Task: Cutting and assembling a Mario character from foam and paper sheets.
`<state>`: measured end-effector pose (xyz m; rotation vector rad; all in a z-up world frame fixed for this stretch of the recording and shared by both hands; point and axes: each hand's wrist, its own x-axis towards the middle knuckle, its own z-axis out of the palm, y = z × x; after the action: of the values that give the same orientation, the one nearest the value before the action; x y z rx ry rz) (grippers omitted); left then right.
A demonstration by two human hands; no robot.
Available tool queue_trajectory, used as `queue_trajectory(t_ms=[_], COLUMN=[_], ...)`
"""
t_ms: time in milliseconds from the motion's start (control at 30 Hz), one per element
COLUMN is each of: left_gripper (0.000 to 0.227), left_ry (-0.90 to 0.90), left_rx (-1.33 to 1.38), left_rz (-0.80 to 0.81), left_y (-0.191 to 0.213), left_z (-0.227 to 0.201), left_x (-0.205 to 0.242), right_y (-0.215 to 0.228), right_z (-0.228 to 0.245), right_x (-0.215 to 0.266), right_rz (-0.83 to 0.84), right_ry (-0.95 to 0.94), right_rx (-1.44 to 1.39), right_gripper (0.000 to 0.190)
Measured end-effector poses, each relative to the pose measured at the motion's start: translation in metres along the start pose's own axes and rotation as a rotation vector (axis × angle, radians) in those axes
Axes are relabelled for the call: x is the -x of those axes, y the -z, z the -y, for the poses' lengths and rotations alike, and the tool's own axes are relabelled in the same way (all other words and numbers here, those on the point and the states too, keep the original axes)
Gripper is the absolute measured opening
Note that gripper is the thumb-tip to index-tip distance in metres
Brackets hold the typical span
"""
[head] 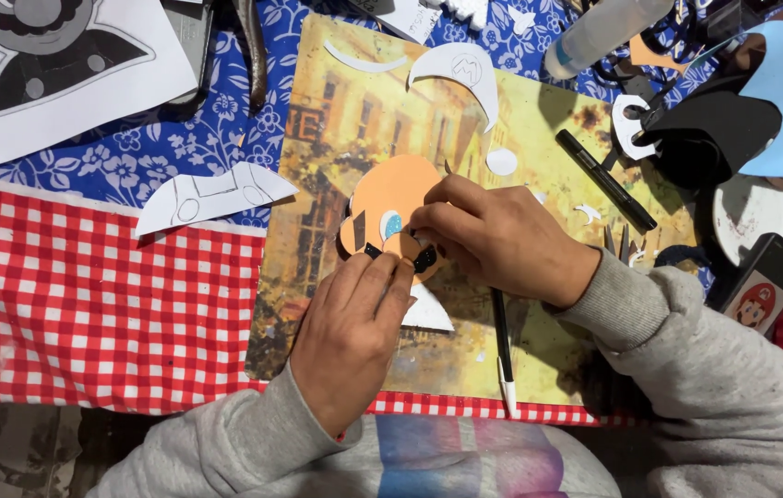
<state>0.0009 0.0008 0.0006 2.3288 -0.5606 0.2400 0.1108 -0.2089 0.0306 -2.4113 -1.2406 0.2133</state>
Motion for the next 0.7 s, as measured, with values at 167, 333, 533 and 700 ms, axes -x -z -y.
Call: queue_trajectory(t_ms=[167,333,533,700], left_gripper=[0.041,0.039,0.035,0.031], left_ry=[-0.002,-0.014,-0.016,0.153], left_rx=[0.023,0.037,0.107,0.693], left_rz=[-0.012,-0.033,-0.146,-0.037], left_y=[0.002,0.003,0.019,0.028], left_z=[-0.001,-0.004,-0.023,-0.056], left_x=[-0.001,-0.001,-0.003,-0.004], right_y=[0.015,0.049,0.08,0.083], right_z=[0.007,0.019,0.054,0.082], right_x=[0.001,0.017,0.037,0.051], right_rz=[-0.007,-0.124,0.023,0.176], right_ry=[-0.045,-0.113,-0.027,0.066], right_rx=[-0.035,-0.232,-0.24,0.069], right_gripper=[0.029,0.017,0.018,0.017])
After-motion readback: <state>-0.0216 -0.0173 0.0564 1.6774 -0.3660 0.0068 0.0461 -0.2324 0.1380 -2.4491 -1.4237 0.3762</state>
